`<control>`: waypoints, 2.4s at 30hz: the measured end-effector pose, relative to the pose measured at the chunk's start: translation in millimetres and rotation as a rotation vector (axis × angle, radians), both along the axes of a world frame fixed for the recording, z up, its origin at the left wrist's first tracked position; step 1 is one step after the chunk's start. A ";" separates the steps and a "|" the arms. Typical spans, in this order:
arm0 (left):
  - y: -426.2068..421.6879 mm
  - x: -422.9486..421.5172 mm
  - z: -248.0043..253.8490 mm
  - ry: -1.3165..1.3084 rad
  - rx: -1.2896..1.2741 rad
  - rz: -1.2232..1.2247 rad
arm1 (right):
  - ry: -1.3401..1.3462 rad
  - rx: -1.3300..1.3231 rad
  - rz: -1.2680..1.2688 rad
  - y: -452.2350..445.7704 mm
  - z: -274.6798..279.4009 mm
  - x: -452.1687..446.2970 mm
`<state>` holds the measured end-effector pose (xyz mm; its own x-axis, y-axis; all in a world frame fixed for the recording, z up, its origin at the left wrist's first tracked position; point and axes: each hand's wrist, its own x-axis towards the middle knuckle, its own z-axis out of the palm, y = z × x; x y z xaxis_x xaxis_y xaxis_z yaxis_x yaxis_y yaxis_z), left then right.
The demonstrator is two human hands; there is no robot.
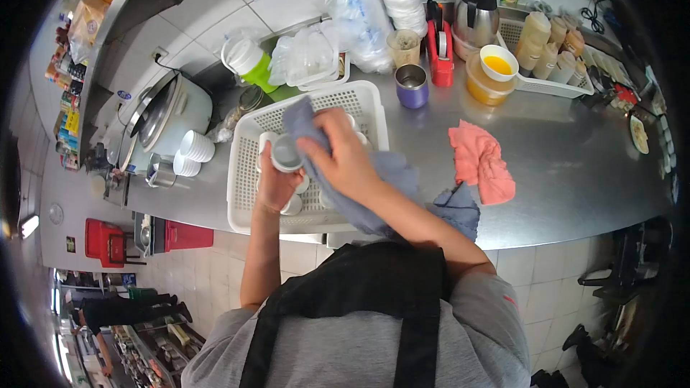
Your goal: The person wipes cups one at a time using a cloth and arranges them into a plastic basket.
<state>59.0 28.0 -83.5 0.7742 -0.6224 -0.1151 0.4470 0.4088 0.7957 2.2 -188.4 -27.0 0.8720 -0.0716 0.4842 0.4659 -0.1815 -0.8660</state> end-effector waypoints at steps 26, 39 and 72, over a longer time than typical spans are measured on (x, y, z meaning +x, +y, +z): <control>-67.3 -29.3 54.1 -0.641 0.834 0.370 | 0.298 -0.090 0.177 0.1 -10.3 -14.3; -62.6 -31.1 48.1 -0.569 0.684 0.331 | -0.101 -0.436 0.114 -6.8 -22.8 -18.0; -76.6 -96.0 45.1 -0.608 0.851 -0.162 | -0.235 -0.480 -0.519 -57.2 -41.9 9.0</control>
